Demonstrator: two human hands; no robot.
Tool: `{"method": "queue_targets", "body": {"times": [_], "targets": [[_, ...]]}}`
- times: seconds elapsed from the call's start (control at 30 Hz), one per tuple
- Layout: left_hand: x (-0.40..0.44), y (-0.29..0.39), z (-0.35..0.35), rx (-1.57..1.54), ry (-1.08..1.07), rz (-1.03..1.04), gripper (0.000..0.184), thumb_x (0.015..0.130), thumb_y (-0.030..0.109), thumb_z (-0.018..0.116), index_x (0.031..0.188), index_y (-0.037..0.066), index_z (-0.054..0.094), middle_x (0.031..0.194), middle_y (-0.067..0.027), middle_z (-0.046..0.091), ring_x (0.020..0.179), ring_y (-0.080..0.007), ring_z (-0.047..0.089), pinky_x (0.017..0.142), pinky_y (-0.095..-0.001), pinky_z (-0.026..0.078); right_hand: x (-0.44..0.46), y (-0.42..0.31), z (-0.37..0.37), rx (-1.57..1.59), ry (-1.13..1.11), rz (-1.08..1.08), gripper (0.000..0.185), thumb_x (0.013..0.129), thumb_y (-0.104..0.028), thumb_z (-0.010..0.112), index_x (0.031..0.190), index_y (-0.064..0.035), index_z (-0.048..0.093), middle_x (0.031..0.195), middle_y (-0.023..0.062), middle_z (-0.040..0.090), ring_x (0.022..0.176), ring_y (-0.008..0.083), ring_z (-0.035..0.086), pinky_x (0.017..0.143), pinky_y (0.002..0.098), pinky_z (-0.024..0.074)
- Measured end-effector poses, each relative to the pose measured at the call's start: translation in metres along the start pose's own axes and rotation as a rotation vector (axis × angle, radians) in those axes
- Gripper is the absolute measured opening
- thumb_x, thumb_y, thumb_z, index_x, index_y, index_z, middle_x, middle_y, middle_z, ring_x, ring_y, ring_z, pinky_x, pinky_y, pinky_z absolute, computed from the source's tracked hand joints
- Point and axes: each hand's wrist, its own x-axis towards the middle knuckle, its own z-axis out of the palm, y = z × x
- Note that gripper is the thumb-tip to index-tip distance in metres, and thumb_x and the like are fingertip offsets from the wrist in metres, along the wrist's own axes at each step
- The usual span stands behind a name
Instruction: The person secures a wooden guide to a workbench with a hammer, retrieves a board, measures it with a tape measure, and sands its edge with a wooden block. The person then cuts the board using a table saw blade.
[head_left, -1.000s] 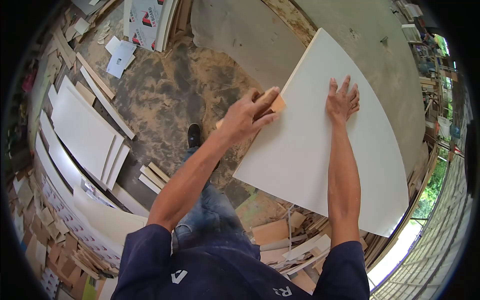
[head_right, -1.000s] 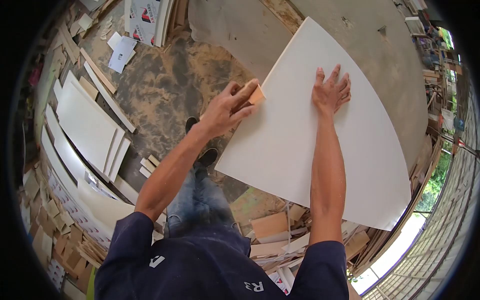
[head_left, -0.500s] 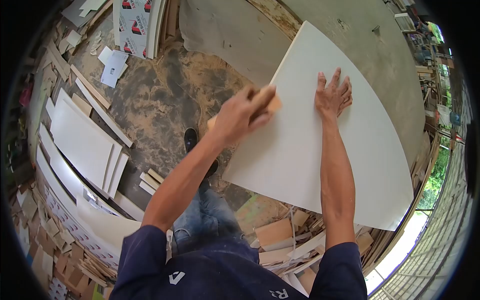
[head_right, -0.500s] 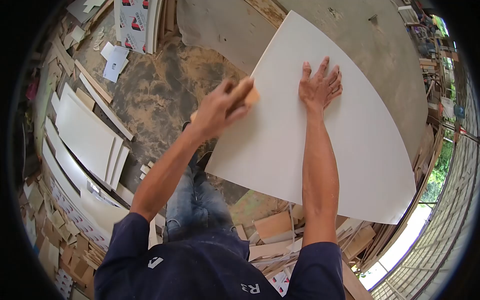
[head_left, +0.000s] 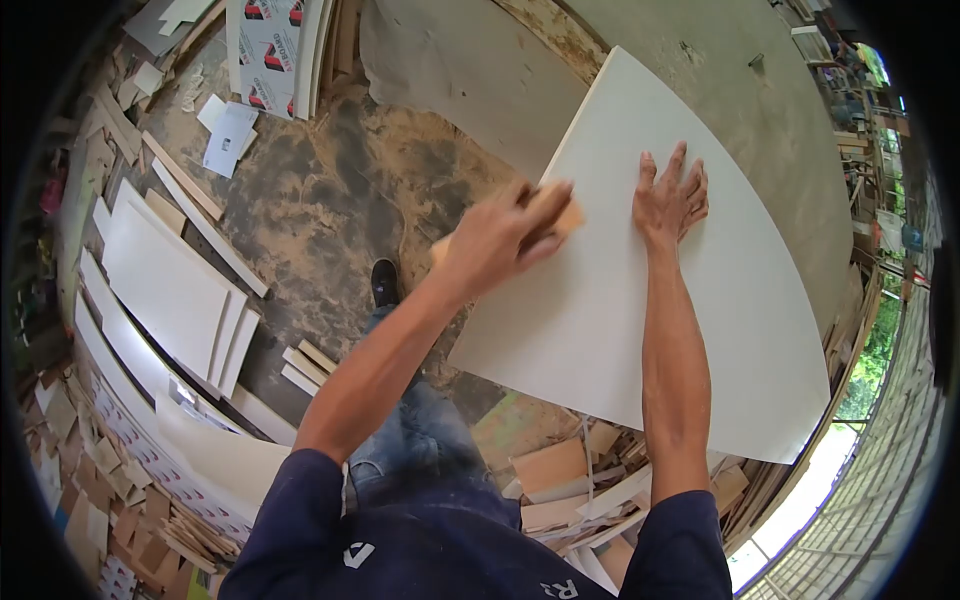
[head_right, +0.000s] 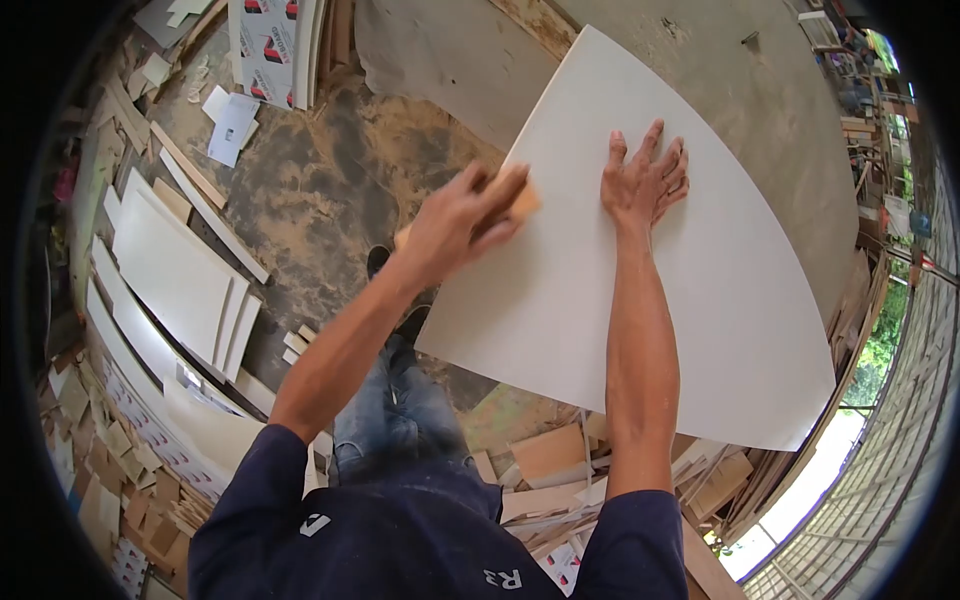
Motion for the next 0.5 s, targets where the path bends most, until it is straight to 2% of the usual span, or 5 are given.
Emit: {"method": "queue_targets", "body": {"times": [0.07,0.17,0.3,0.4,0.5], "targets": [[0.006,-0.006,0.007,-0.016,0.064,0.024,0.066,0.091,0.024,0.069,0.152,0.015,0.045,0.107,-0.017,0.054,0.092,-0.035,0.059,0.081,-0.044,0.05,0.001,-0.002,-0.005,0.023,-0.019,-0.015,0.078,0.1,-0.065,0.034,0.159,-0.0145,0.029,0.162,0.0235,0.023,0.151,0.0346,0.012,0.12,0.0559,0.0075],[-0.056,0.003,-0.013,-0.168,-0.084,-0.151,0.065,0.094,0.026,0.063,0.155,0.016,0.042,0.112,-0.0182,0.055,0.093,-0.0357,0.059,0.081,-0.0431,0.051,0.001,-0.003,-0.01,0.056,-0.066,0.015,0.078,0.1,-0.065,0.035,0.159,-0.015,0.029,0.162,0.0235,0.022,0.152,0.0336,0.011,0.12,0.0548,0.0058],[-0.176,0.027,-0.015,-0.107,-0.019,-0.087,0.07,0.088,0.031,0.072,0.152,0.015,0.047,0.108,-0.0208,0.057,0.091,-0.0358,0.062,0.08,-0.0427,0.053,0.004,-0.002,-0.009,0.036,-0.084,0.038,0.078,0.1,-0.065,0.035,0.16,-0.0153,0.028,0.162,0.0236,0.021,0.152,0.0332,0.011,0.12,0.0542,0.0052],[-0.124,0.005,-0.005,-0.122,0.005,-0.026,0.065,0.091,0.031,0.069,0.15,0.014,0.048,0.107,-0.0192,0.057,0.092,-0.0351,0.06,0.081,-0.0432,0.052,-0.001,-0.001,-0.008,0.034,-0.085,0.036,0.078,0.1,-0.064,0.035,0.16,-0.0153,0.026,0.163,0.0235,0.021,0.153,0.0331,0.009,0.12,0.0542,0.0047],[-0.01,-0.012,-0.002,-0.276,-0.019,-0.087,0.065,0.093,0.029,0.065,0.152,0.012,0.044,0.103,-0.0174,0.054,0.089,-0.0338,0.056,0.08,-0.0436,0.048,0.005,-0.003,-0.014,0.046,-0.097,0.04,0.078,0.1,-0.064,0.035,0.161,-0.0154,0.025,0.163,0.0235,0.02,0.153,0.0333,0.008,0.12,0.0543,0.0042]]}}
